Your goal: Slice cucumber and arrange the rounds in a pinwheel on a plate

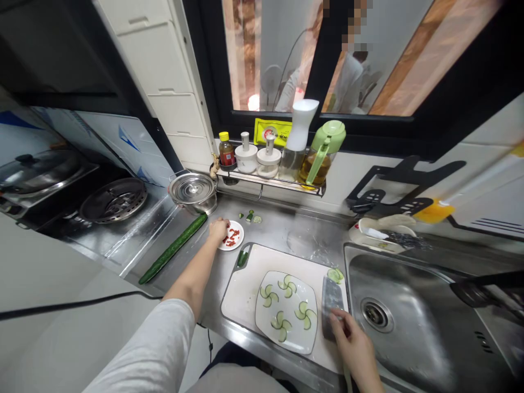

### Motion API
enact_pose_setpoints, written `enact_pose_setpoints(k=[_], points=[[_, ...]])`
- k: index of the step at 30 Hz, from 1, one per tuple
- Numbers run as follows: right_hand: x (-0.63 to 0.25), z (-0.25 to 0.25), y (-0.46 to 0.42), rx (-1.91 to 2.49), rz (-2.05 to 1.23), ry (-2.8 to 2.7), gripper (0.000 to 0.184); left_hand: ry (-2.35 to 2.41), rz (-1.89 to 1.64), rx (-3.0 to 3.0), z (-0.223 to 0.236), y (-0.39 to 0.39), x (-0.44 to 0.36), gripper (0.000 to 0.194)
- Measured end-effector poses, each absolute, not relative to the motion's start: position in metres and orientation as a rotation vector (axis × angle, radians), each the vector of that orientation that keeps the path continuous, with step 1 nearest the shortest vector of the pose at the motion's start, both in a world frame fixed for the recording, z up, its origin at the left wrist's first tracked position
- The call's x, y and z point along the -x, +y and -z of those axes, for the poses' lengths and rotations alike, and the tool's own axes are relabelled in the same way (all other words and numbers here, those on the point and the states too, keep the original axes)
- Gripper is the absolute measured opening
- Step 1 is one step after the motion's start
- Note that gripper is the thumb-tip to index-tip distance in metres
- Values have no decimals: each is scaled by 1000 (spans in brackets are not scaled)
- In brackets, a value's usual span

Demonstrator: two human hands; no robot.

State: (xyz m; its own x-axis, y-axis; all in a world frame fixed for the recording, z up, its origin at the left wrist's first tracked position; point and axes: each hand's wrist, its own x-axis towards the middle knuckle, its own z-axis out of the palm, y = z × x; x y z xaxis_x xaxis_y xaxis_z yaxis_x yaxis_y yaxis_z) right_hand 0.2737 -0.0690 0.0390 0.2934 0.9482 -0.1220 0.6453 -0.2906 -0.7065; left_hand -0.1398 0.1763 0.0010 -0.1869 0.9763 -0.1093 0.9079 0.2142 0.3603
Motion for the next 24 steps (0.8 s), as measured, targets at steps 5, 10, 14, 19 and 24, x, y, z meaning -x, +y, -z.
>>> enact_pose_setpoints(k=[5, 10, 14, 19, 24], points=[[-277, -37, -70, 2043, -756, -1438, 47, 2193, -476, -1627, 4, 176, 142, 16], [-271, -36, -65, 2037, -739, -1489, 48, 2123, -727, -1380, 10, 167, 138, 19], [-267, -36, -59, 1999, -742, -1553, 49, 1962, -910, -1181, 10, 157, 130, 24], [-263, -34, -56, 1986, -747, -1581, 48, 1729, -1048, -975, 0, 143, 123, 34], [-247, -40, -44, 1910, -760, -1632, 45, 1485, -1082, -810, -16, 127, 113, 38]])
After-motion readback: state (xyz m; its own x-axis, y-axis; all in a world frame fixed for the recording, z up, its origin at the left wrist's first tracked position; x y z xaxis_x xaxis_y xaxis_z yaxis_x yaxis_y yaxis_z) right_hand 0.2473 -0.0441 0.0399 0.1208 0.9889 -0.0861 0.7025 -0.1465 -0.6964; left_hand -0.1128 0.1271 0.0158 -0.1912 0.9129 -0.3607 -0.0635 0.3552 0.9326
